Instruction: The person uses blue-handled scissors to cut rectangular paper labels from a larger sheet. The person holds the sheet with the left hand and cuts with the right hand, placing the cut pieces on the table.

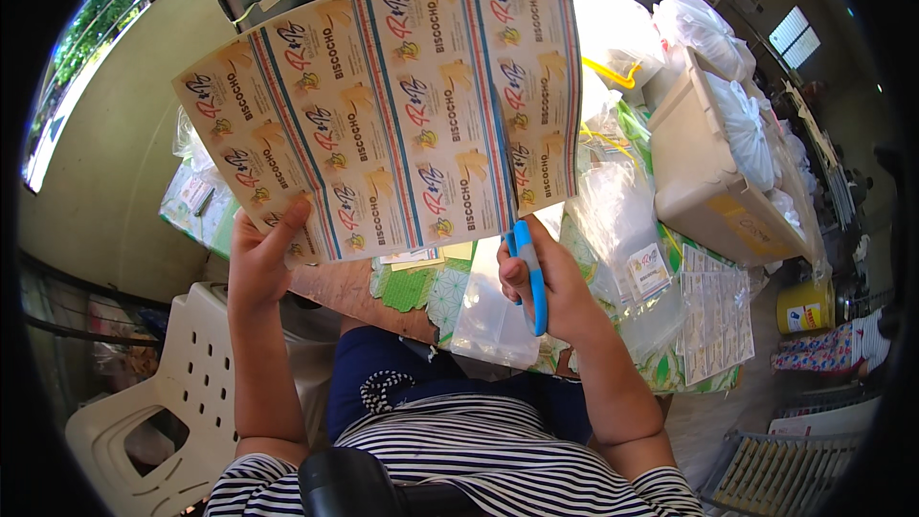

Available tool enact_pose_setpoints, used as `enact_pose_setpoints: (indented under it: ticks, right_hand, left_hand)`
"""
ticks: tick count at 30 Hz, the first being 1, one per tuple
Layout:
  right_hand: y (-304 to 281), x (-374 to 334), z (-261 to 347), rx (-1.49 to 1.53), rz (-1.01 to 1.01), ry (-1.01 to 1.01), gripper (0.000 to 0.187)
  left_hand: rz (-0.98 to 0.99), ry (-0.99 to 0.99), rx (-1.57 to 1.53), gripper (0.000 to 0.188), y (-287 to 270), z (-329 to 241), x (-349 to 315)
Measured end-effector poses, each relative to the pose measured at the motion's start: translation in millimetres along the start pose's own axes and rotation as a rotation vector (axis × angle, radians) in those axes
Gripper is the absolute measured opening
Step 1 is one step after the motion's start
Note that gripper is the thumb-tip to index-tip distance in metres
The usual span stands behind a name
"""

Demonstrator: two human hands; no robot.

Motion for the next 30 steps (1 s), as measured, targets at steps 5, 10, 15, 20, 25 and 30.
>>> enact_pose_setpoints:
  ticks: [5,10,15,20,25,30]
  right_hand:
    - [0,4,-2,0.082,-0.018,-0.059,0.052]
    - [-5,3,-3,0.03,-0.065,0.011,0.029]
    - [-1,2,-3,0.07,-0.036,0.009,0.047]
    - [-1,1,4,-0.046,-0.067,-0.053,0.057]
    - [-5,3,14,-0.104,-0.081,-0.116,0.044]
    - [-5,3,8,0.025,-0.092,-0.026,0.037]
  left_hand:
    - [0.019,-0.007,0.0,0.024,6,-2,-3]
    - [0.013,-0.017,-0.002,0.025,9,-2,-3]
    - [0.015,-0.015,0.002,0.026,7,2,-3]
    - [0.055,-0.044,0.059,0.026,6,6,-5]
    - [0.07,-0.081,0.047,0.025,8,11,-10]
    - [0.089,-0.083,0.028,0.026,9,14,-10]
Point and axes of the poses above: each hand's wrist, its own x-axis towards the middle knuckle, its own y-axis out of the palm, z = x × y, the point moved 6 cm from there along x, towards the middle knuckle, and after that the axes turned 2 degrees about -z, right-handed, at the moved point
